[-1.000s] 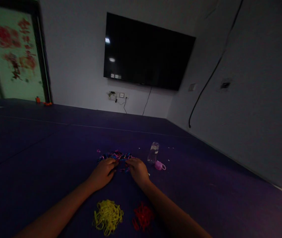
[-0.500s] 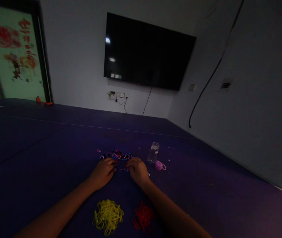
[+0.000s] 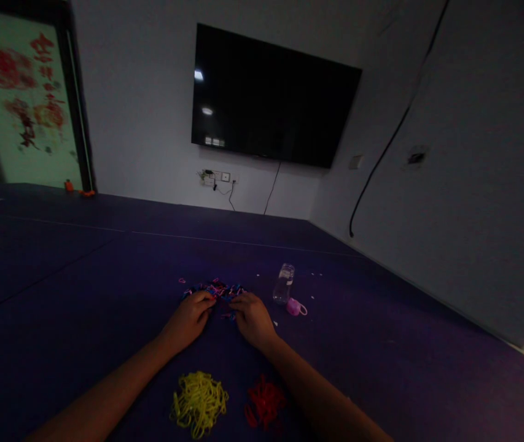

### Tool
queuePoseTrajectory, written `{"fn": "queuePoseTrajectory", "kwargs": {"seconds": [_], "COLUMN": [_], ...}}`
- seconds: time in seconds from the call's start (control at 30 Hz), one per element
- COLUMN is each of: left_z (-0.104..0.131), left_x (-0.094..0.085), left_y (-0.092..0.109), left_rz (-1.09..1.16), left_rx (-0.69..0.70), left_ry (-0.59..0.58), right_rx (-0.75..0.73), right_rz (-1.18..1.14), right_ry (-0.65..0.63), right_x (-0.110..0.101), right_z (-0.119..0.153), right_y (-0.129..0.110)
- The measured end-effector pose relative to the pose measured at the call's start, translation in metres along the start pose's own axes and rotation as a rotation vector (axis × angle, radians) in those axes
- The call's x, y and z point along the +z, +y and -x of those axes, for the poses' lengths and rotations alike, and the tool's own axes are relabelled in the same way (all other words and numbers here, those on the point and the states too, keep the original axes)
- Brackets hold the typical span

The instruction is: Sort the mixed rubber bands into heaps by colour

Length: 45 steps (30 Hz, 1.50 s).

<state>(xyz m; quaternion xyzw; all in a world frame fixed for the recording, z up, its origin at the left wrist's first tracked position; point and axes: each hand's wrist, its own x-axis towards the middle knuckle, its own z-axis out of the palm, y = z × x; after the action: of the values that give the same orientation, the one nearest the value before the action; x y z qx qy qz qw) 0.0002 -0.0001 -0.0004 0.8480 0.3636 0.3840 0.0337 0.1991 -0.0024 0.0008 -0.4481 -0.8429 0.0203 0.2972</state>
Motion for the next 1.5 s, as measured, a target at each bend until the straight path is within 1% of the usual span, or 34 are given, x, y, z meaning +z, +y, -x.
{"fn": "queuePoseTrajectory", "kwargs": {"seconds": [0.1,0.23,0.4,0.53,0.7,0.97,1.2,1.33,1.5], "left_z": [0.0002,0.0007,0.0001,-0.0004,0.0001,0.0007,0.0010,0.0017,0.0012], "left_x": [-0.0009,-0.0034,-0.0040,-0.0037,-0.0026,-0.0018,-0.0009,-0.0001,-0.0006], "left_y": [-0.0005,0.0014,0.0045,0.0055,0.0044,0.0025,0.0011,-0.0003,0.0013], "left_rz": [0.062,0.097,0.089,0.061,0.052,0.085,0.112,0.112,0.081], "left_rx": [-0.021,-0.039,-0.061,-0.077,-0.088,-0.106,-0.129,-0.119,-0.103], "left_ry": [0.061,0.090,0.059,0.030,0.025,0.023,0.012,0.031,0.058], "right_rx": [-0.023,-0.058,-0.082,-0.091,-0.094,-0.114,-0.110,-0.106,-0.117], "right_rz": [-0.037,-0.010,0.068,0.088,0.112,0.118,0.112,0.113,0.124], "right_ry": [0.005,-0.037,-0.103,-0.115,-0.137,-0.114,-0.156,-0.156,-0.120], "right_x": [-0.0005,-0.0014,-0.0027,-0.0027,-0.0020,0.0002,-0.0022,-0.0011,0.0011], "right_z": [0.0005,0.0013,0.0018,0.0016,0.0013,0.0014,0.0017,0.0012,0.0008], "right_y": [-0.0015,-0.0032,-0.0043,-0.0044,-0.0043,-0.0025,-0.0030,-0.0022,-0.0008]}}
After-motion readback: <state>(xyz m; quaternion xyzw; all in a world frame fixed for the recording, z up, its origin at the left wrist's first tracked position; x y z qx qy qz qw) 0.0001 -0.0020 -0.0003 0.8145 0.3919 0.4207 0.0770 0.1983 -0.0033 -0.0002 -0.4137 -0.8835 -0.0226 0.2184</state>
